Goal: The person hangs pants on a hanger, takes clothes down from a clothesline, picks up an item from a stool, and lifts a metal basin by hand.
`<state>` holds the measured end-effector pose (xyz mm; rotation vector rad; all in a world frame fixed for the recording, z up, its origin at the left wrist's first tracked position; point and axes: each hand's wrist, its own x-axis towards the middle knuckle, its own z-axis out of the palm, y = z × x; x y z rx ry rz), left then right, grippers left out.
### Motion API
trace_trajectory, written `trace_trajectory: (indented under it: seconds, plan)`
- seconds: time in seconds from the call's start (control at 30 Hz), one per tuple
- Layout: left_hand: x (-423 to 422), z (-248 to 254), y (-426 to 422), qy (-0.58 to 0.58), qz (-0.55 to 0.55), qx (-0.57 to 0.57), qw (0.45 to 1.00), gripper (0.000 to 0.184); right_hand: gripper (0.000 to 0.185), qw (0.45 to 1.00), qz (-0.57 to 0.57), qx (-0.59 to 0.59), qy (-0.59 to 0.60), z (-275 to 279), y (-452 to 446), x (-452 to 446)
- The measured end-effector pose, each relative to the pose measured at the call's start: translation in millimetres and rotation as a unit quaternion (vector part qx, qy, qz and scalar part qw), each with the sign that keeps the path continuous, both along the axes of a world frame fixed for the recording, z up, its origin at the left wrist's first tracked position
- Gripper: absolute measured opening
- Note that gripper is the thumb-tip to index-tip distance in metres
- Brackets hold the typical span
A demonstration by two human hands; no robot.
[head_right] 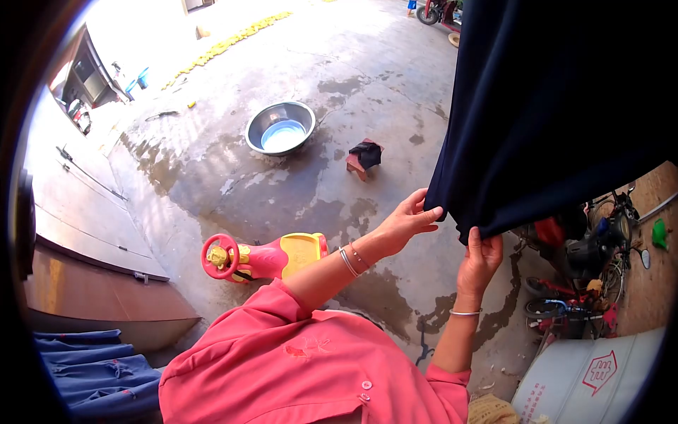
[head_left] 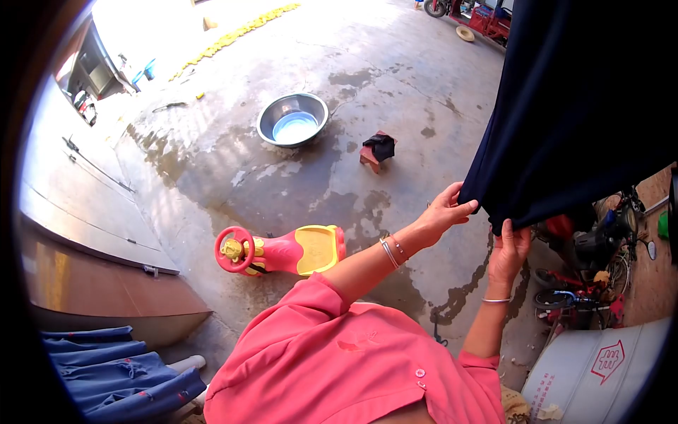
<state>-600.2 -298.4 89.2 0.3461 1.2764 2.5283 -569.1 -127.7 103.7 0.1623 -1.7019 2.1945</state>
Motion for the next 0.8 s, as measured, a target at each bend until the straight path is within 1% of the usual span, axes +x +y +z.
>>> trace_trajectory:
  seconds: [0.03, 0.07, 0.1, 0.13, 0.17, 0.23, 0.37, 0.43, 0.47, 0.5, 0.57, 0.6, 0.63, 0.7, 0.73, 0.77, 0.8]
  plan:
    - [1, 2, -1, -0.017, -0.026, 0.020, 0.999, 0.039, 0.035, 1.000, -0.001, 0.001, -0.002, 2, -5, 1]
    - [2, 4, -1, -0.018, -0.026, 0.021, 0.999, 0.039, 0.037, 0.999, -0.002, 0.009, 0.040, 5, -13, 0]
    - [3, 7, 1, 0.012, -0.056, 0.023, 0.998, 0.038, 0.039, 0.997, -0.002, 0.017, 0.081, 9, -21, 1]
    - [6, 8, 3, 0.043, -0.085, 0.026, 0.995, 0.038, 0.039, 0.997, -0.001, 0.018, 0.079, 10, -26, 2]
    - [9, 10, 7, 0.049, -0.086, 0.029, 0.995, 0.036, 0.037, 0.997, -0.007, 0.014, 0.075, 11, -30, 3]
    - [9, 5, 11, 0.036, -0.096, 0.017, 0.995, 0.040, 0.036, 0.997, -0.014, 0.011, 0.072, 9, -30, 0]
    - [11, -3, -4, -0.002, -0.090, -0.001, 0.996, 0.044, 0.035, 0.997, -0.053, -0.026, 0.047, 3, -10, -5]
    - [6, -22, -11, -0.084, -0.081, 0.021, 0.993, 0.046, 0.033, 0.994, -0.086, -0.053, 0.030, 5, -1, -5]
    - [3, -32, -16, -0.112, -0.072, 0.022, 0.991, 0.037, 0.031, 0.993, -0.102, -0.057, 0.036, 4, 4, -8]
    - [0, -41, -22, -0.113, -0.073, 0.023, 0.991, 0.037, 0.031, 0.993, -0.103, -0.056, 0.034, 4, 8, -10]
    - [-7, -60, -41, -0.202, -0.061, 0.047, 0.976, 0.027, 0.030, 0.987, -0.136, -0.063, 0.053, 5, 20, -12]
    - [-9, -67, -51, -0.244, -0.041, 0.061, 0.967, 0.018, 0.030, 0.986, -0.143, -0.051, 0.073, -3, 40, -16]
    - [-12, -77, -61, -0.246, -0.041, 0.063, 0.966, 0.018, 0.027, 0.977, -0.181, -0.057, 0.099, 0, 53, -19]
    - [-16, -102, -83, -0.316, 0.016, 0.127, 0.940, 0.013, 0.029, 0.955, -0.262, -0.075, 0.121, -1, 102, -24]
    - [-18, -111, -94, -0.319, 0.017, 0.130, 0.939, 0.013, 0.031, 0.947, -0.259, -0.100, 0.161, 7, 98, -23]
    - [-20, -120, -104, -0.345, 0.047, 0.142, 0.927, 0.011, 0.033, 0.937, -0.257, -0.124, 0.199, 15, 94, -22]
    - [-23, -126, -112, -0.369, 0.074, 0.153, 0.914, 0.010, 0.038, 0.932, -0.282, -0.164, 0.156, 3, 91, -24]
